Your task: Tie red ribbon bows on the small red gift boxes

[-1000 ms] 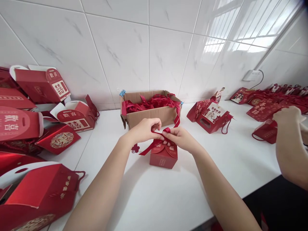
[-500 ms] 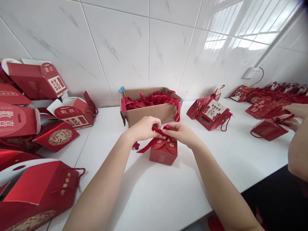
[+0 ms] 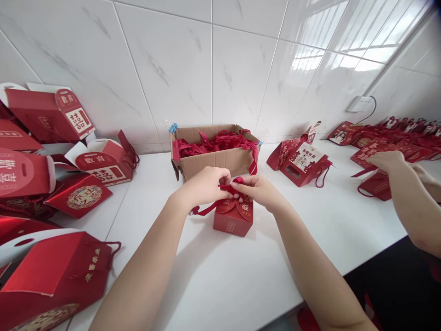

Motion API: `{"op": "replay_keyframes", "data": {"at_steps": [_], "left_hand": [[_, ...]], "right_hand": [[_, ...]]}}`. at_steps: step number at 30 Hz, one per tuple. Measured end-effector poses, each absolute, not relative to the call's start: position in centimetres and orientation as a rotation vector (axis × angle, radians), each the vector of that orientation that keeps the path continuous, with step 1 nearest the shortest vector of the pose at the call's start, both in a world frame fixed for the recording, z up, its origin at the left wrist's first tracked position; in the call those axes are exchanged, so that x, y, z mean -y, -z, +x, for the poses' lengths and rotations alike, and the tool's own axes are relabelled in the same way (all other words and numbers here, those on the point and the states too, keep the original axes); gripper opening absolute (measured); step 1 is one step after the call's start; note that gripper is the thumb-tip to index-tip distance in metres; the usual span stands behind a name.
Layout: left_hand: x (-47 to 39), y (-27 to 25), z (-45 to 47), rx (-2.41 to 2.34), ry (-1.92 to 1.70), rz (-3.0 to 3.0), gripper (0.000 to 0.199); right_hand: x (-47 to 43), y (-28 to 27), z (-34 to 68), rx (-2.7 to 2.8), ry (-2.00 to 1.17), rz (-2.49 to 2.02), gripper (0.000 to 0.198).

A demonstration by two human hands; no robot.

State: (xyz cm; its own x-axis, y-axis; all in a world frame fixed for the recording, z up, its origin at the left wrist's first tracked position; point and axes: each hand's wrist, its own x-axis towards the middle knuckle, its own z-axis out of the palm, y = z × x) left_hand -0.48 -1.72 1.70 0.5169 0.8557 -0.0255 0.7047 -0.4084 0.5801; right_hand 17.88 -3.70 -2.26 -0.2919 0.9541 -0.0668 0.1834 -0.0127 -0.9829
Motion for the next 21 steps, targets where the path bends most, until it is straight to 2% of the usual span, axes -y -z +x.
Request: {"op": "replay_keyframes", "data": {"at_steps": [8,15,21], "left_hand": [[3.4,-3.1,-0.1,-1.263,-0.419,2.122,0.020],[2.9,-2.7,0.0,-1.267,-0.210,1.981,0.020],[2.4,-2.1,0.1,-1.182,-0.294,2.010,0.017]], "right_hand": [[3.8,2.2,17.9,1.513,-1.353,-1.211,0.029],[3.8,2.3,18.1,1.542,-1.329,-1.201,0.030],[3.8,2.2,18.1,1.522,-1.346,-1.177,0.027]]}}
